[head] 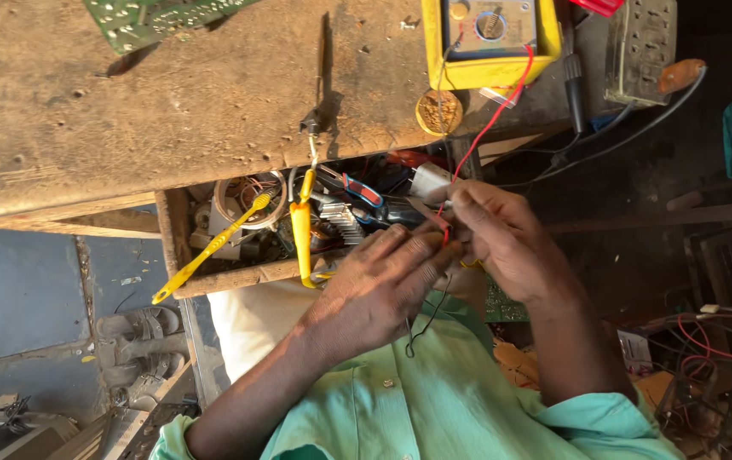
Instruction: The person repairs a yellow electrical plug by stripping wires, twisting them, and soldering connections. They use a multimeter to test the circuit and then wrap the plug with electrical tape.
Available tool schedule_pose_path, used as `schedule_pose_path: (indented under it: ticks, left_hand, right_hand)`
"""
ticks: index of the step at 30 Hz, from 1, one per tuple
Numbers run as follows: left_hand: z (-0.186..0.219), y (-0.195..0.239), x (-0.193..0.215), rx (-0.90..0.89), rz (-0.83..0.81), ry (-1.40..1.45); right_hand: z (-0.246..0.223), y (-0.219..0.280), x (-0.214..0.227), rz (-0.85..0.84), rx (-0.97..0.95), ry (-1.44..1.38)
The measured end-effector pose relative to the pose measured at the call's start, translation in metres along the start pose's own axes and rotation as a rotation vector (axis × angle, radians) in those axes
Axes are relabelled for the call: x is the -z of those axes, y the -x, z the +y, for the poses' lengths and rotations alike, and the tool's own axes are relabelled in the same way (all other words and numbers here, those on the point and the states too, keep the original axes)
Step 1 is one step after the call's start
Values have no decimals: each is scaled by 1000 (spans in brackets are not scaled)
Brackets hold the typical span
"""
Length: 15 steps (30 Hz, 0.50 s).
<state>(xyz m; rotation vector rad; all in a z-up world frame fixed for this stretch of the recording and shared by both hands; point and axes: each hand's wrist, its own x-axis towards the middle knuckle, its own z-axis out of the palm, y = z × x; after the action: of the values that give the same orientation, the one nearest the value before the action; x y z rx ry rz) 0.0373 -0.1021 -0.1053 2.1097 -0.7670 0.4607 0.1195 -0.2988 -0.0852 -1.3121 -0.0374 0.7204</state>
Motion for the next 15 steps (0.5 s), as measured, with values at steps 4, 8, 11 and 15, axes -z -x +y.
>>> schedule_pose_path:
  ticks: [4, 8, 11, 15]
  left_hand:
    - [6, 0, -9, -24, -220, -139]
    - [6, 1, -8, -56, -118, -213]
    - [0, 2, -8, 61, -46, -256]
    - [-12, 2, -9, 310, 41, -341]
  right_hand:
    - [5, 1, 4, 14, 6, -71]
    - [-6, 6, 10, 72, 141, -127]
    - [-7, 19, 19, 168, 353, -138]
    - [6, 39, 25, 116, 596, 32]
